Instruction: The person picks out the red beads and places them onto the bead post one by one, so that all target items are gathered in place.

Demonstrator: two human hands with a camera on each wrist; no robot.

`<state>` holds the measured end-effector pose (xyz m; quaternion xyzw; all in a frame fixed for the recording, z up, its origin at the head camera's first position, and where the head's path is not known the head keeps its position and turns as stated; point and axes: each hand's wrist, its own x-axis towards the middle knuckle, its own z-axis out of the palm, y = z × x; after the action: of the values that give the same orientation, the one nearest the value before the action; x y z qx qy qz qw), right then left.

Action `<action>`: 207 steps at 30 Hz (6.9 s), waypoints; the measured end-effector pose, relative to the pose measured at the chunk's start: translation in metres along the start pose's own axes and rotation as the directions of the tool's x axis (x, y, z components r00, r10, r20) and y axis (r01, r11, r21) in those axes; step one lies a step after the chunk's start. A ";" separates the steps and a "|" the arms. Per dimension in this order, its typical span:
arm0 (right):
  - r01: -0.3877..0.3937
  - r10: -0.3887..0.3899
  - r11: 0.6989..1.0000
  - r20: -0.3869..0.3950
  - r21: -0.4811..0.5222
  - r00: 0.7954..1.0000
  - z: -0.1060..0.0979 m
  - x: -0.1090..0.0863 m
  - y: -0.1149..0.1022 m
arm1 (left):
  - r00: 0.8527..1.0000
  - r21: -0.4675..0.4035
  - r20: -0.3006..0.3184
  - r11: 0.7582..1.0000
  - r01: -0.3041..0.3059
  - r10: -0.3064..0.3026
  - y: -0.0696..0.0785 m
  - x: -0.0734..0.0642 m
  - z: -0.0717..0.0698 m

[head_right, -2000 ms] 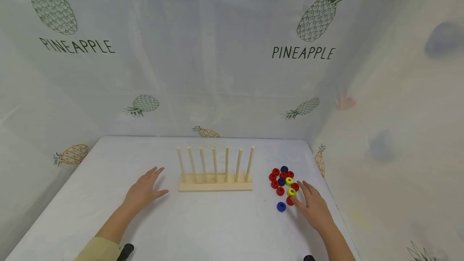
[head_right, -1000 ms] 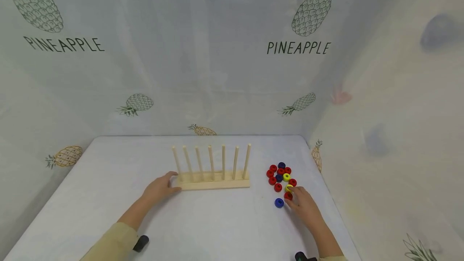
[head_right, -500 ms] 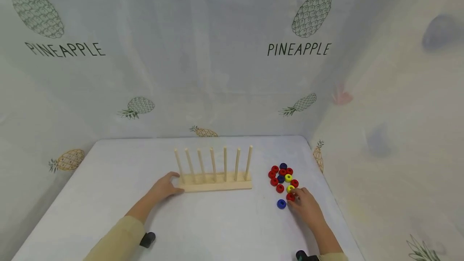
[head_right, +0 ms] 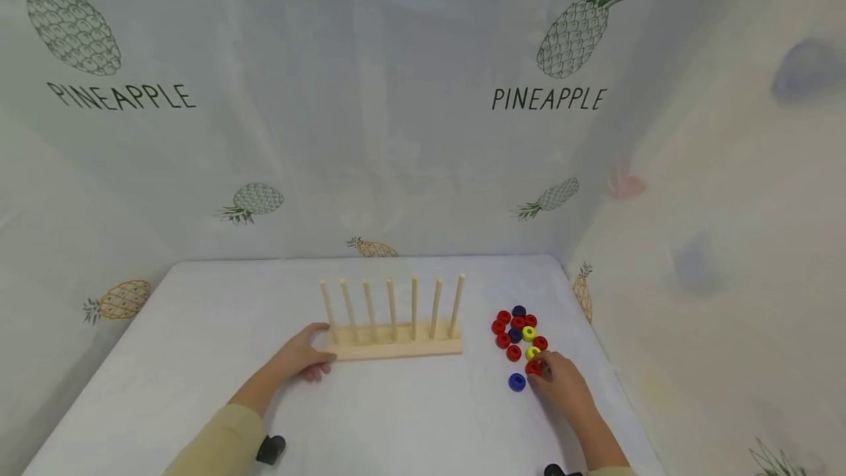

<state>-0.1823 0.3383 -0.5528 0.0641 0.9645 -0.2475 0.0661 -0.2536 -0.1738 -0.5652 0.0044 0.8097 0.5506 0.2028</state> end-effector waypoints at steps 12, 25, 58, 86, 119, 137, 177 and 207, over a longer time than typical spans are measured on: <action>-0.041 0.039 0.999 0.057 0.033 0.998 0.003 -0.003 0.004 | 1.000 0.026 0.015 0.999 -0.026 0.026 -0.011 -0.007 0.005; -0.013 0.007 0.995 0.062 0.099 0.998 -0.011 0.000 -0.008 | 0.998 0.005 -0.050 0.999 -0.049 0.049 -0.014 0.002 0.002; 0.176 -0.161 0.975 -0.114 0.134 0.980 -0.021 -0.023 -0.082 | 0.996 -0.010 -0.049 0.997 -0.076 0.075 -0.008 -0.003 0.002; 0.476 -0.397 0.867 -0.371 0.150 0.839 -0.020 -0.033 -0.141 | 0.997 -0.020 -0.043 0.998 -0.059 0.058 -0.007 -0.006 0.002; 0.692 -0.606 0.712 -0.394 0.119 0.691 -0.042 -0.020 -0.225 | 0.998 -0.001 -0.035 0.999 -0.055 0.055 -0.005 -0.006 0.001; 0.761 -0.621 0.634 -0.496 0.137 0.606 -0.037 -0.006 -0.249 | 0.998 -0.001 -0.048 0.999 -0.040 0.040 -0.003 -0.007 0.001; 0.655 -0.467 0.724 -0.545 0.217 0.696 -0.021 0.007 -0.278 | 0.998 -0.025 -0.051 0.999 -0.039 0.038 0.000 -0.010 0.003; 0.581 -0.360 0.777 -0.585 0.243 0.727 -0.011 0.007 -0.285 | 0.998 -0.018 -0.045 0.999 -0.050 0.049 -0.008 -0.002 0.001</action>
<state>-0.2352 0.0967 -0.4106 -0.1138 0.8552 -0.4267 -0.2712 -0.2494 -0.1769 -0.5717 0.0102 0.8085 0.5630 0.1711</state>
